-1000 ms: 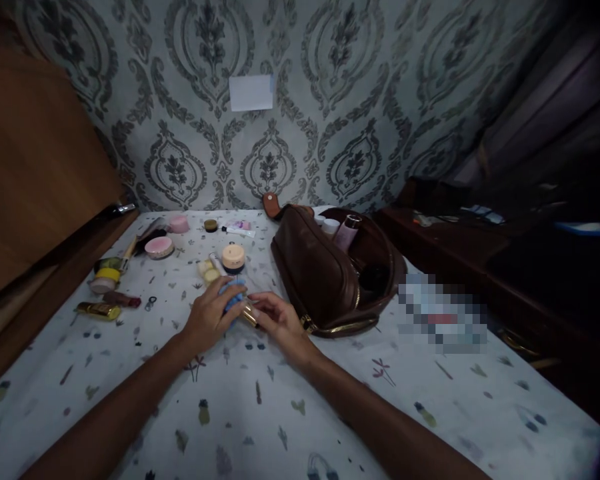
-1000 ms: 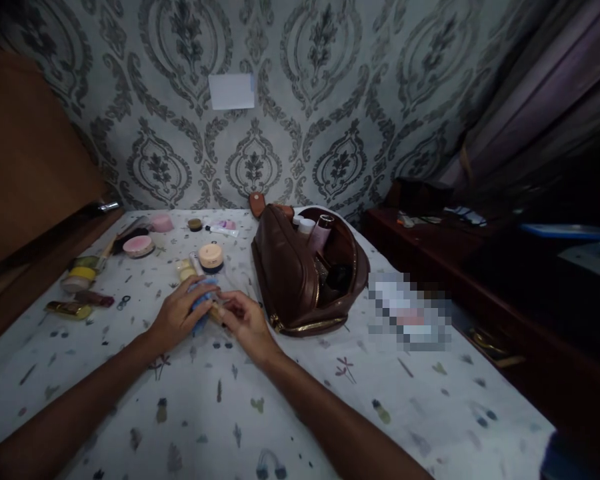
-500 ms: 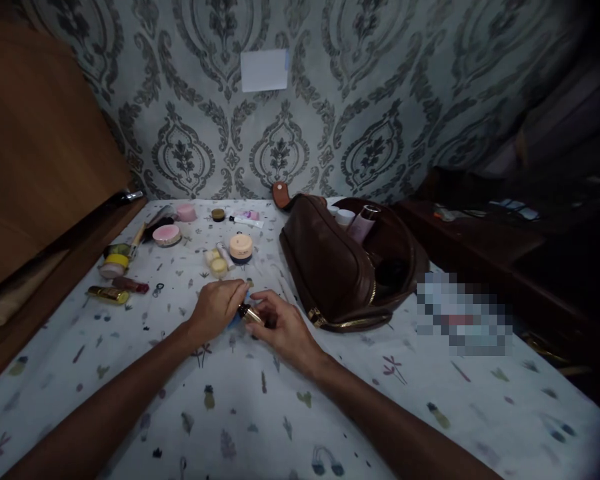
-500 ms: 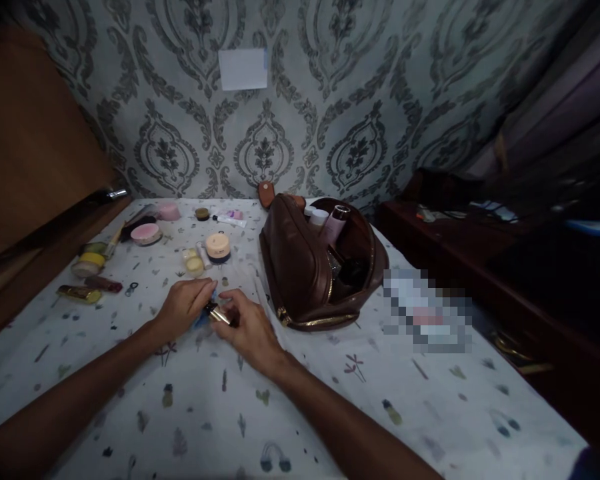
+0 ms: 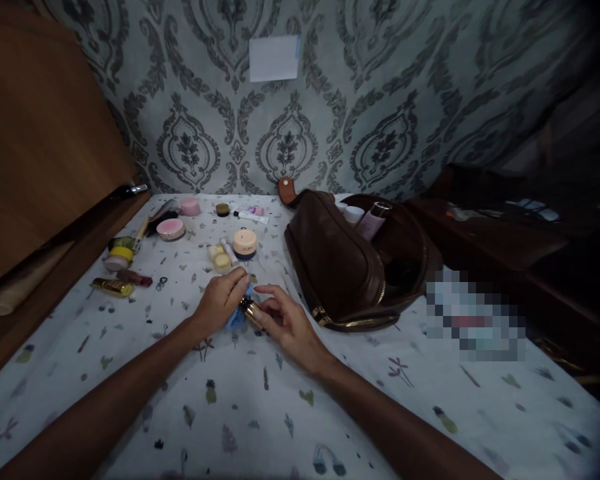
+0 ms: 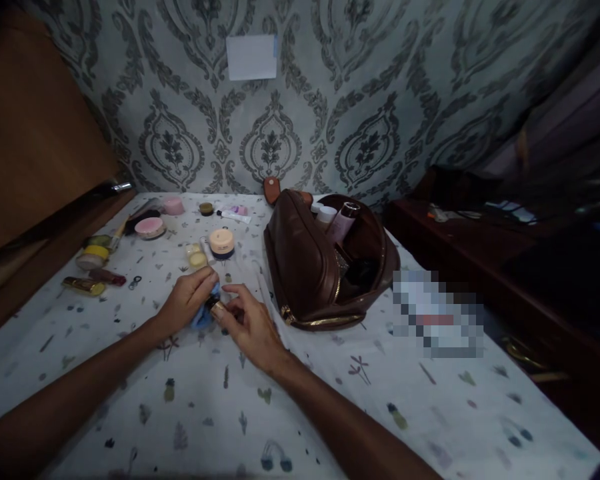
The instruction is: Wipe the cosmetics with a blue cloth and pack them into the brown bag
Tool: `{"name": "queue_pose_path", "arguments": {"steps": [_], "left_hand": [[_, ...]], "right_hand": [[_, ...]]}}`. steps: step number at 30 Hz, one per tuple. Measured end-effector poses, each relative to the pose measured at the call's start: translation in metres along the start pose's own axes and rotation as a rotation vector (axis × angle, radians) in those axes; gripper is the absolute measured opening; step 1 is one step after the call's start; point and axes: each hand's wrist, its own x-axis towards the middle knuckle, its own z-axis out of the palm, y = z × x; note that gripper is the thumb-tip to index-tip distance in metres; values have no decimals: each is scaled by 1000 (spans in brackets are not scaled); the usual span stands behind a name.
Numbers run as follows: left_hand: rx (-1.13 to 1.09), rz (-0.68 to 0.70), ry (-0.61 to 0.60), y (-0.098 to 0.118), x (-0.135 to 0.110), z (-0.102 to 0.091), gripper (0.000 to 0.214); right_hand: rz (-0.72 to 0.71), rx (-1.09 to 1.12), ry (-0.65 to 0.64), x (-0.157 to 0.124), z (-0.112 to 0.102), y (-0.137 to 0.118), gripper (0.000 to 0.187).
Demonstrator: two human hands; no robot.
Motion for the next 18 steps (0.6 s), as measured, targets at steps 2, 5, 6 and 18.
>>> {"name": "queue_pose_path", "arguments": {"steps": [2, 5, 6, 18], "left_hand": [[-40, 8, 15, 0, 0, 0, 32], [-96, 7, 40, 0, -1, 1, 32], [-110, 3, 47, 0, -1, 1, 32], [-88, -30, 125, -1, -2, 4, 32]], "right_hand": [[84, 155, -45, 0, 0, -2, 42], [167, 335, -82, 2, 0, -2, 49], [177, 372, -84, 3, 0, -2, 51], [40, 153, 65, 2, 4, 0, 26]]}}
